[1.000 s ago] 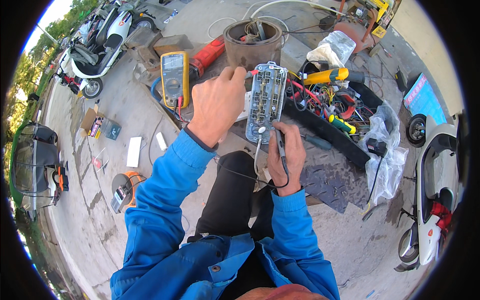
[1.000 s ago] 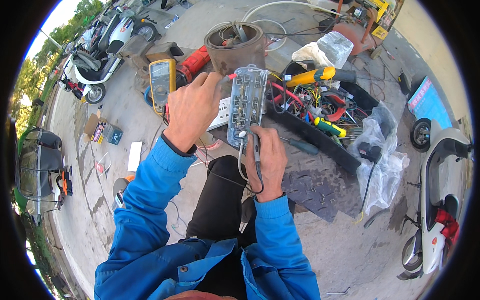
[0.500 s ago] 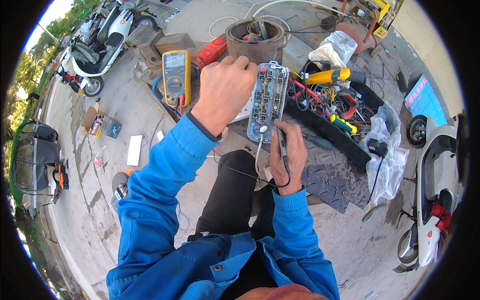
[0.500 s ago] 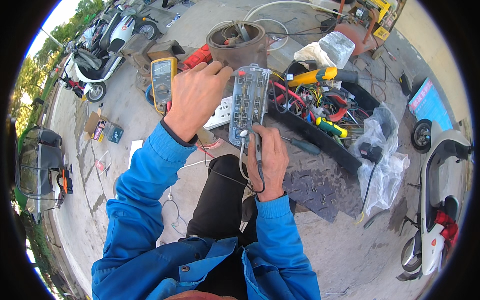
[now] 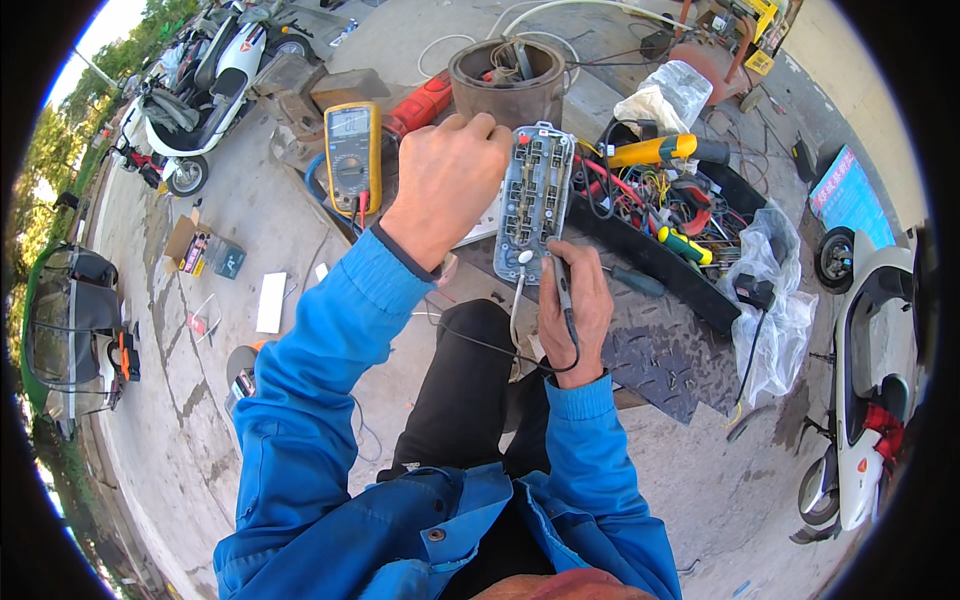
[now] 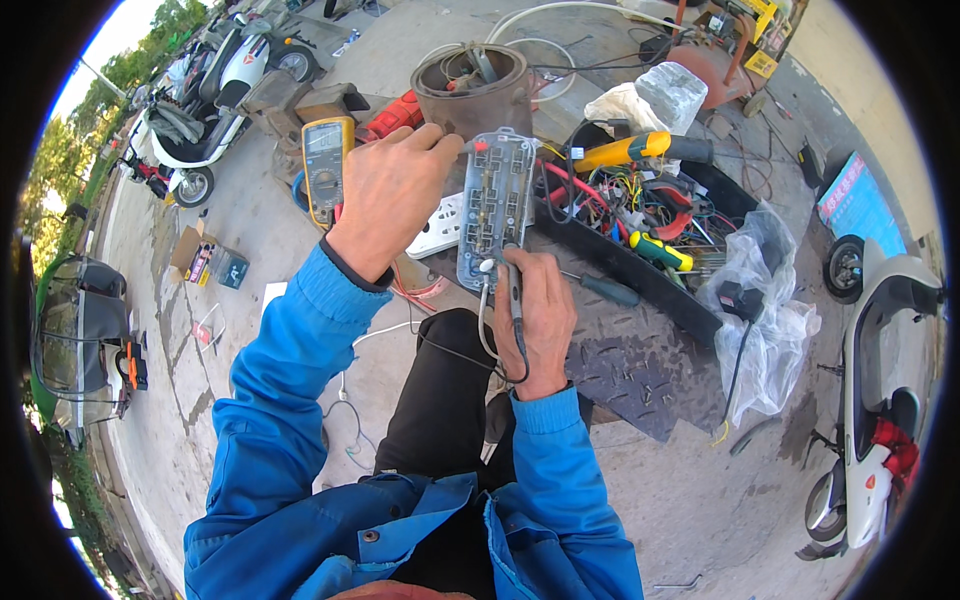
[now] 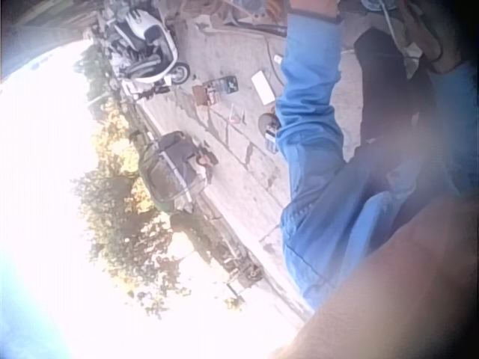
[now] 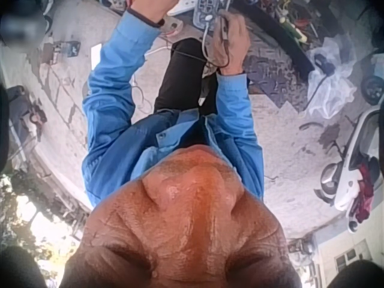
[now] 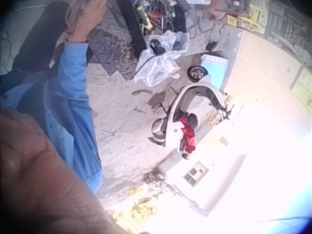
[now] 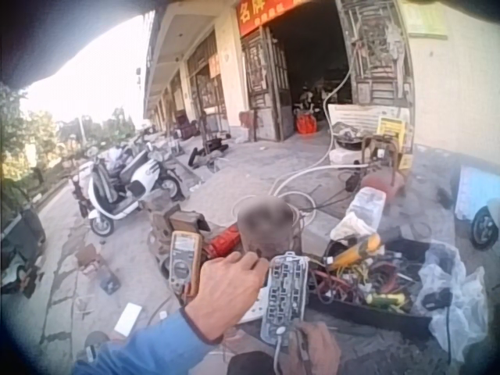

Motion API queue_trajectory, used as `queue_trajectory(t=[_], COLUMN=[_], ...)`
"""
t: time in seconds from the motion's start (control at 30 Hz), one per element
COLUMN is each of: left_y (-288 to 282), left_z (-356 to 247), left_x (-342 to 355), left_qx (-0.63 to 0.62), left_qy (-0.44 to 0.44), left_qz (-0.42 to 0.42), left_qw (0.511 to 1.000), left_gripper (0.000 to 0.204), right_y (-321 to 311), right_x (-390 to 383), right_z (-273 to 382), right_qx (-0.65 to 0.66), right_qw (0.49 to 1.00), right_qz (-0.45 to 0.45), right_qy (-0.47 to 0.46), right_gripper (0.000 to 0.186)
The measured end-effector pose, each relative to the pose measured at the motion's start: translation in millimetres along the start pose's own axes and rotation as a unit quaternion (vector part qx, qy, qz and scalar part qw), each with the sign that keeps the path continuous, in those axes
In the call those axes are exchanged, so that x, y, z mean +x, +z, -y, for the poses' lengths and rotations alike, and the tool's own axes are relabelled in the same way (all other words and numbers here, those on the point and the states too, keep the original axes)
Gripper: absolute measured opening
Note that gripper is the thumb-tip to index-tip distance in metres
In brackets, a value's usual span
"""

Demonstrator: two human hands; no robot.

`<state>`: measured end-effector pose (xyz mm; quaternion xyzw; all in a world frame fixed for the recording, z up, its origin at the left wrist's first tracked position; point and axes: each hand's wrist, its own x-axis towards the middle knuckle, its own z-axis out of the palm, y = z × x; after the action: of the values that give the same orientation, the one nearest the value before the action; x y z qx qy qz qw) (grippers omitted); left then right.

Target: The person uses a multimeter to test points on a disassembled power strip circuit board. They hold the board with one hand and probe various contacts with the multimeter leads while seated at a workbench.

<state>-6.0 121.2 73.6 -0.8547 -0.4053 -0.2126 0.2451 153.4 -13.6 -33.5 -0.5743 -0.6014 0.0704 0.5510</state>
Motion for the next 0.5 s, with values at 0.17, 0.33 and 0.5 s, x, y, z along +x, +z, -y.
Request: queue_trajectory(t=[0.17,0.33,0.5], left_y=[0.6,3.1,6.0], left_z=[-4.7,-7.0,-7.1], left_x=[0.2,1.6,3.4], left_qx=[-0.025,-0.031,-0.028], left_qy=[-0.003,0.003,0.011], left_qz=[-0.018,-0.016,-0.028], left_qw=[1.0,0.999,0.999], left_gripper=[0.024,0.024,0.024], right_y=[-1.6,-0.7,-1.7], right_x=[0.1,0.1,0.4], right_z=[0.9,0.4,0.4], right_qx=[0.003,0.003,0.0], right_qw=[1.0,1.0,1.0], right_qz=[0.005,0.004,0.003], right_qy=[0.0,0.006,-0.002], right_gripper=[0.02,0.023,0.02])
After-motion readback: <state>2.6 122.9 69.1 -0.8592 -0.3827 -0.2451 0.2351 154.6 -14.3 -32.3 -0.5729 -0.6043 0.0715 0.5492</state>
